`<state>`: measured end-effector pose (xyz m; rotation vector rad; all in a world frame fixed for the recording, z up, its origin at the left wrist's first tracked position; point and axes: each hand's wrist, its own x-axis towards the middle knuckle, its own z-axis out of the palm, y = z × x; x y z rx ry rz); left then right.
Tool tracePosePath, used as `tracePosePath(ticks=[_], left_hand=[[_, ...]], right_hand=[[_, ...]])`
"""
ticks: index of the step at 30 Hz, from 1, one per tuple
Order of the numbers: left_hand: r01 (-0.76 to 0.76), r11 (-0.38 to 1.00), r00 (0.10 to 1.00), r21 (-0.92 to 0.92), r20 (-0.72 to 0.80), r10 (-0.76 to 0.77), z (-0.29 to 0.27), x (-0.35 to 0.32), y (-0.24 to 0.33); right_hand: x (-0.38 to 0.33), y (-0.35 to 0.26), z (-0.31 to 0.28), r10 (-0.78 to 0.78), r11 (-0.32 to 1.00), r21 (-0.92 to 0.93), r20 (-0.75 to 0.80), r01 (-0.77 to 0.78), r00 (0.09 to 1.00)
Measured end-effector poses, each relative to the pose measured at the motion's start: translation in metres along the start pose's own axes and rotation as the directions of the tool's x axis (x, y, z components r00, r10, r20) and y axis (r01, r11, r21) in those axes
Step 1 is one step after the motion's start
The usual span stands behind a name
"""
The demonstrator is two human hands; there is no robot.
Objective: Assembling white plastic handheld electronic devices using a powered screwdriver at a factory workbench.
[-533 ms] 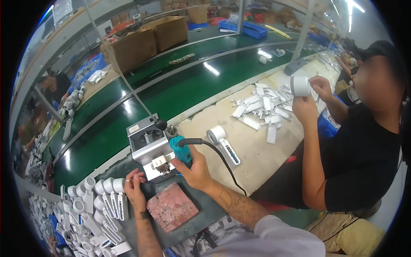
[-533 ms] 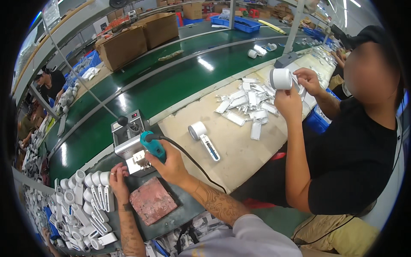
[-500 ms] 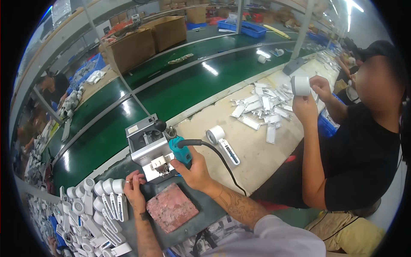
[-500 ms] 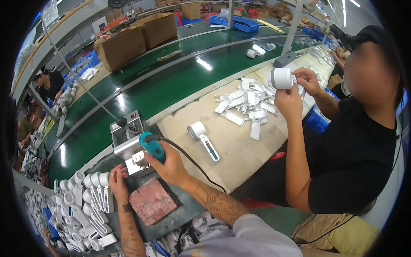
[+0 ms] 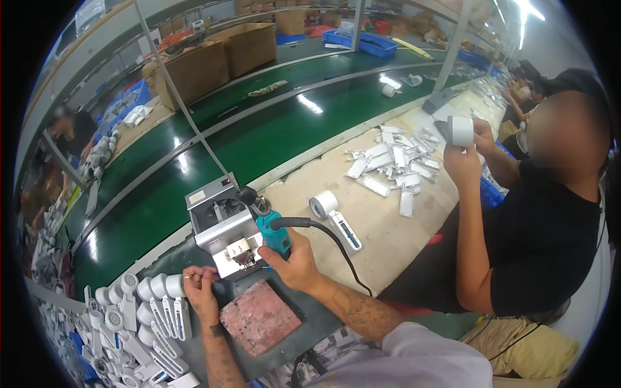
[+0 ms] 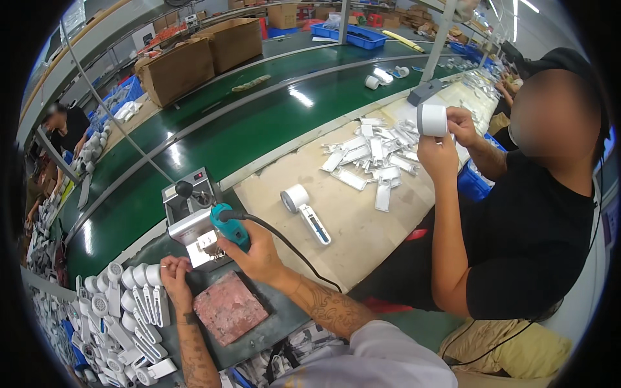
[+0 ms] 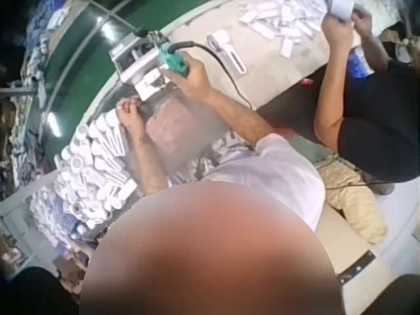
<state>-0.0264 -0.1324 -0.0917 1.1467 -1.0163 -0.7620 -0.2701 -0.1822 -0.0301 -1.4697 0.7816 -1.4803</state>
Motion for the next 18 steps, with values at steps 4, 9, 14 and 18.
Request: tracePosePath(ticks=[4,9,14,18], left_hand=[[0.045,0.999,0.999,-0.020,0.012,-0.045,0.001,0.000,0.004],[0.052,0.999,0.999,-0.009,0.000,-0.053,0.007,-0.002,0.008],[0.057,0.998,0.998,-0.018,-0.026,-0.057,0.008,-0.001,0.004],[0.031,0.999,1.000,0.011,0.005,-0.031,0.006,0.001,0.004]], right_hand=[[0.000,-0.003,-0.003,0.002,1.000,-0.026,-0.002,-0.002,1.000],[-0.001,-0.005,-0.002,0.027,0.999,0.022,0.012,-0.028,1.000],[0.000,-0.012,-0.001,0.030,0.999,0.034,0.003,-0.031,1.000],[0.001,-0.013,-0.002,0.047,0.998,0.040,0.026,-0.048,0.999]])
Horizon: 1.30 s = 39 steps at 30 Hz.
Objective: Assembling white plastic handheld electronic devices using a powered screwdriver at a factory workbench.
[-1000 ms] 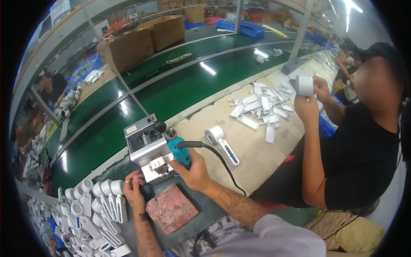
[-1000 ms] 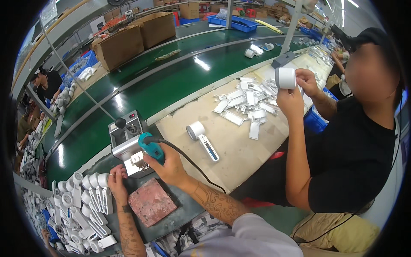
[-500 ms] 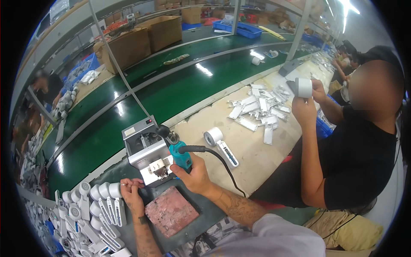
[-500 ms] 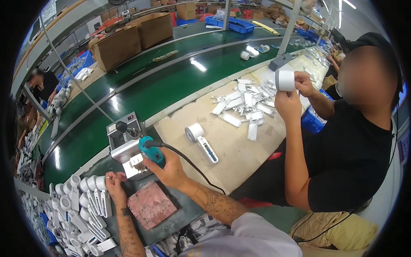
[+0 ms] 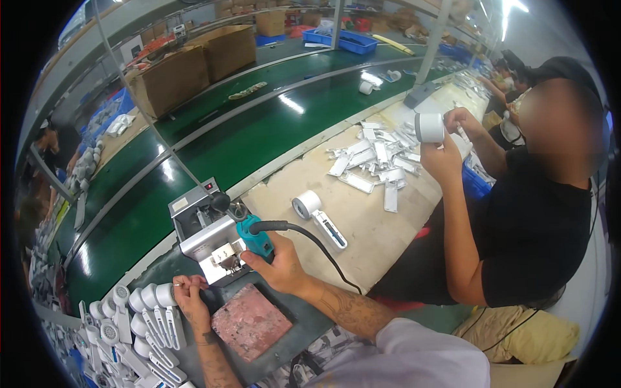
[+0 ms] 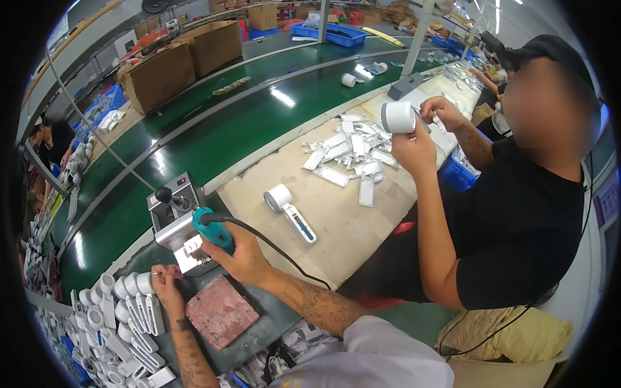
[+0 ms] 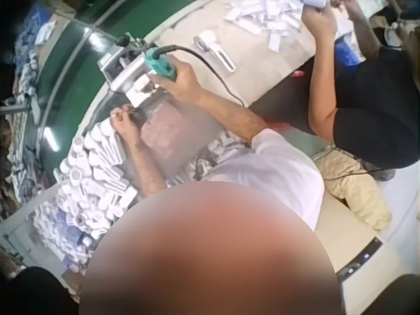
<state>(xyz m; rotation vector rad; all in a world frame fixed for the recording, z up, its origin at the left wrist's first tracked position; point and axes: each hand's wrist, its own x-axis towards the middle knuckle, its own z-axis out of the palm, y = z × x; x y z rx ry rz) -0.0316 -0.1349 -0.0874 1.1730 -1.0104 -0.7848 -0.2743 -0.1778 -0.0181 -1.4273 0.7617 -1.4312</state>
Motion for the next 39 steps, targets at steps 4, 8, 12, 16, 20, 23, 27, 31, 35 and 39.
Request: tracePosePath(ticks=[4,8,12,16,20,23,27,31,35,39], left_hand=[[0.003,1.000,1.000,-0.008,-0.008,-0.003,0.000,-0.001,0.001],[0.003,1.000,1.000,-0.018,0.030,-0.003,-0.001,0.000,-0.002],[0.011,1.000,1.000,-0.007,0.025,-0.011,-0.003,-0.001,-0.003],[-0.008,1.000,1.000,0.016,0.019,0.008,-0.002,-0.001,-0.002],[-0.015,1.000,1.000,0.009,0.020,0.014,-0.005,0.000,-0.005],[-0.016,1.000,1.000,0.008,0.025,0.016,-0.006,0.000,-0.005],[0.004,1.000,1.000,0.000,0.011,-0.004,0.001,-0.001,0.000],[-0.008,1.000,1.000,-0.003,0.006,0.008,0.003,-0.001,0.002],[0.004,1.000,1.000,-0.016,0.003,-0.004,-0.001,-0.001,0.001],[0.009,1.000,1.000,-0.027,0.010,-0.009,0.005,0.000,-0.002]], right_hand=[[0.000,-0.002,0.001,0.004,1.000,0.007,-0.008,-0.004,1.000],[-0.001,0.000,0.001,-0.007,1.000,0.014,-0.006,0.007,1.000],[-0.001,-0.006,0.000,-0.010,1.000,0.002,0.004,0.010,1.000],[-0.001,-0.005,-0.001,0.020,1.000,-0.010,0.034,-0.020,0.999],[0.000,-0.007,-0.002,0.020,1.000,-0.010,0.033,-0.020,0.999],[0.000,-0.009,-0.002,0.023,0.999,-0.034,0.035,-0.022,0.999],[0.000,-0.010,-0.003,0.022,0.998,-0.062,0.025,-0.020,0.999],[0.000,-0.009,-0.004,-0.014,0.997,-0.080,0.035,0.017,0.999],[0.000,-0.010,-0.003,-0.024,0.997,-0.075,0.066,0.028,0.998],[0.000,-0.006,0.001,-0.090,0.995,-0.047,-0.036,0.088,0.995]])
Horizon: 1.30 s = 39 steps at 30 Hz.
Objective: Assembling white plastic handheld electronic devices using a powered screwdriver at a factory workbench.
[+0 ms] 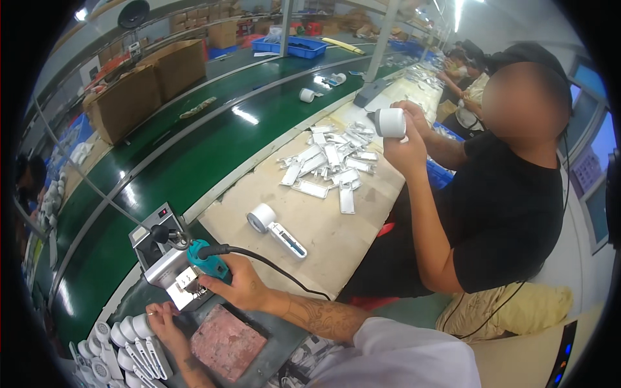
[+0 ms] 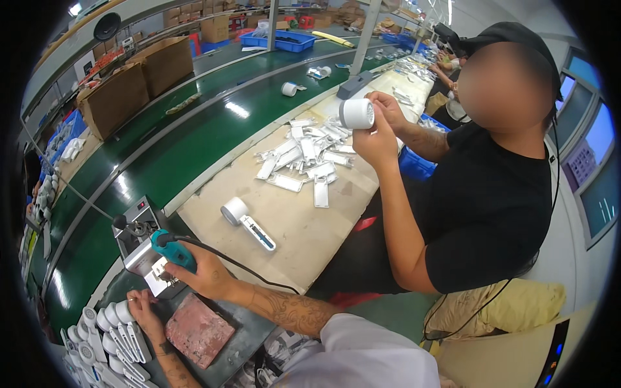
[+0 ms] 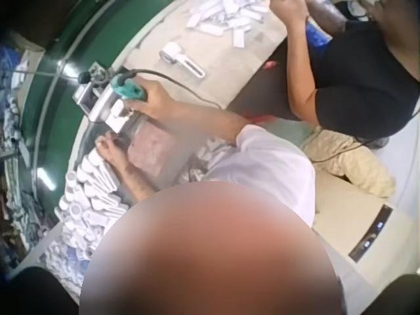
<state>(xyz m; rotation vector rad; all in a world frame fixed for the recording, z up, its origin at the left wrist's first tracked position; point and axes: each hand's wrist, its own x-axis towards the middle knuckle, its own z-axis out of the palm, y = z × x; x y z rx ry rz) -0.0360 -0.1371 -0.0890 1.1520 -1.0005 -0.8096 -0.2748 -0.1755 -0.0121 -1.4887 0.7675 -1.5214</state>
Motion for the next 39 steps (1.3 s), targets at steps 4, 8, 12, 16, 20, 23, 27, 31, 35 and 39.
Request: tracePosePath(ticks=[4,8,12,16,20,23,27,31,35,39], left_hand=[[0.040,0.997,0.999,0.067,-0.032,-0.038,-0.005,0.000,0.003],[0.010,0.991,1.000,0.133,0.009,-0.011,-0.002,0.000,0.007],[0.020,0.995,0.999,0.100,0.024,-0.023,-0.007,0.000,-0.001],[-0.018,0.994,0.998,0.108,0.058,0.012,-0.010,-0.001,-0.004],[0.035,0.994,0.999,0.099,0.018,-0.037,-0.005,-0.001,0.002],[0.033,0.992,0.999,0.121,0.004,-0.033,-0.005,-0.001,0.004],[0.021,0.993,0.999,0.120,0.035,-0.026,-0.005,-0.001,0.005],[0.009,0.988,0.999,0.154,0.044,-0.016,-0.006,-0.001,0.003],[0.002,0.986,0.999,0.164,0.043,-0.009,-0.004,-0.003,0.007],[-0.006,0.980,0.999,0.201,0.042,-0.003,0.001,-0.001,0.007]], right_hand=[[0.002,-0.006,-0.002,0.019,0.999,-0.048,0.029,-0.018,0.999],[0.004,-0.007,-0.006,0.023,0.997,-0.069,0.070,-0.018,0.997],[-0.001,-0.001,0.001,0.086,0.996,0.011,0.042,-0.087,0.995],[-0.001,0.004,0.001,0.042,0.999,0.001,0.029,-0.042,0.999],[-0.002,0.016,0.001,0.023,0.999,-0.032,0.024,-0.022,0.999],[0.000,0.012,0.002,-0.021,0.999,-0.037,0.014,0.022,1.000],[-0.002,0.006,0.002,0.081,0.996,-0.031,0.036,-0.080,0.996],[0.000,0.007,0.002,-0.012,1.000,-0.012,0.012,0.012,1.000],[0.001,-0.001,0.001,0.033,0.999,-0.018,0.023,-0.033,0.999],[-0.001,0.003,-0.002,0.080,0.997,0.001,0.019,-0.080,0.997]])
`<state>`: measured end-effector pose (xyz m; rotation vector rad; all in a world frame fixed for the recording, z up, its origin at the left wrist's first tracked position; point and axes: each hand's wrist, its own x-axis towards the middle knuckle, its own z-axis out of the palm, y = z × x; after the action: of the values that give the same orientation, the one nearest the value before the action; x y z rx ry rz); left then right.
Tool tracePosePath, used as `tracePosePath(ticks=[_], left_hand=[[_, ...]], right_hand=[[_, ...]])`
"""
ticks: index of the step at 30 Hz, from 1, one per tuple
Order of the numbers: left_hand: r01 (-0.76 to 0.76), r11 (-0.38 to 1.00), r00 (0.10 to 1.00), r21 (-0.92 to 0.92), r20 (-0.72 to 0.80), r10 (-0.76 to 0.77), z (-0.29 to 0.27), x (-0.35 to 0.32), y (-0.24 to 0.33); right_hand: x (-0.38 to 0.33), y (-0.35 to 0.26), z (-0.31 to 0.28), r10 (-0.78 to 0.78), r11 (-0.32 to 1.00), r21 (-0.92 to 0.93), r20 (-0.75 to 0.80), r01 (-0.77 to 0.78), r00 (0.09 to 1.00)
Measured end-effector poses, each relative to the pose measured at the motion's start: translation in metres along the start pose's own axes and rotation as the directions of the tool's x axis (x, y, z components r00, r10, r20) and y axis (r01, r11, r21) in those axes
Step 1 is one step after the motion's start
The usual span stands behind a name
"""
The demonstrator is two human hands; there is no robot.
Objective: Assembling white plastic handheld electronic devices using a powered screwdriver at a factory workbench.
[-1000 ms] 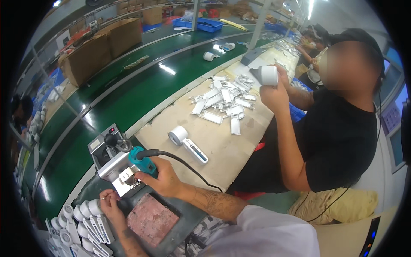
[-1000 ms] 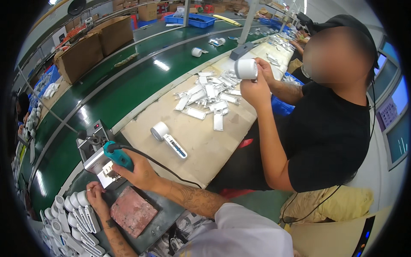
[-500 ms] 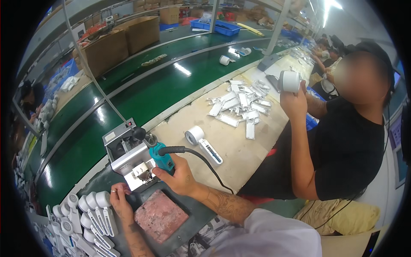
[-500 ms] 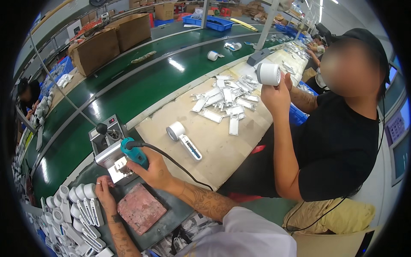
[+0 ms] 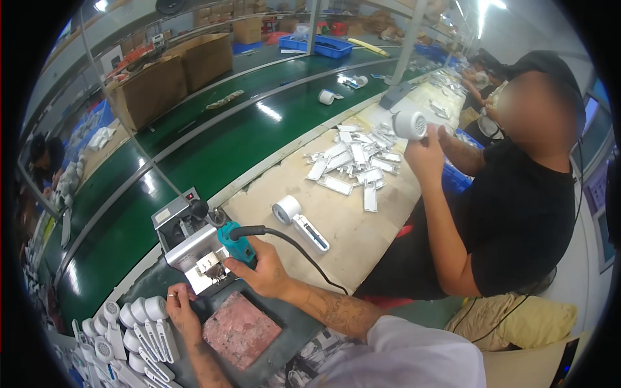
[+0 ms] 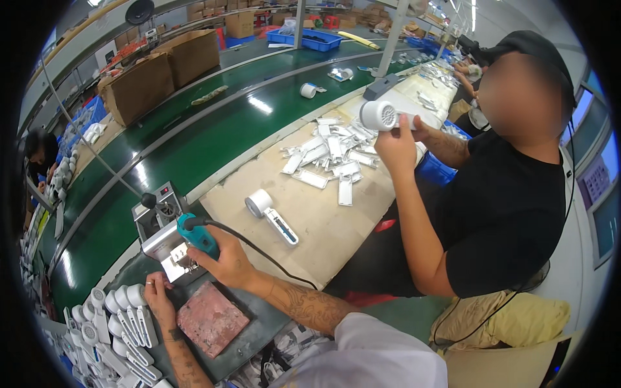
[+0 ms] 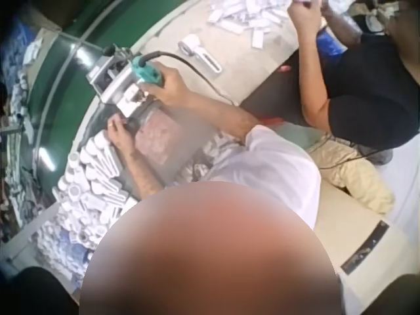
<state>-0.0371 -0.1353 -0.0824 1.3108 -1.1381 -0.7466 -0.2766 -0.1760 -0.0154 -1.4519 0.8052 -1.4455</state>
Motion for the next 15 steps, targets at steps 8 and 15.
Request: tracePosePath(ticks=[8,15], left_hand=[[-0.026,1.000,1.000,-0.011,-0.002,0.026,-0.006,0.001,-0.007],[-0.016,1.000,1.000,-0.011,0.014,0.016,-0.004,-0.001,-0.010]], right_hand=[[0.002,-0.006,0.002,-0.061,0.998,-0.017,0.012,0.061,0.998],[0.000,-0.006,-0.001,-0.029,0.998,-0.047,0.037,0.031,0.999]])
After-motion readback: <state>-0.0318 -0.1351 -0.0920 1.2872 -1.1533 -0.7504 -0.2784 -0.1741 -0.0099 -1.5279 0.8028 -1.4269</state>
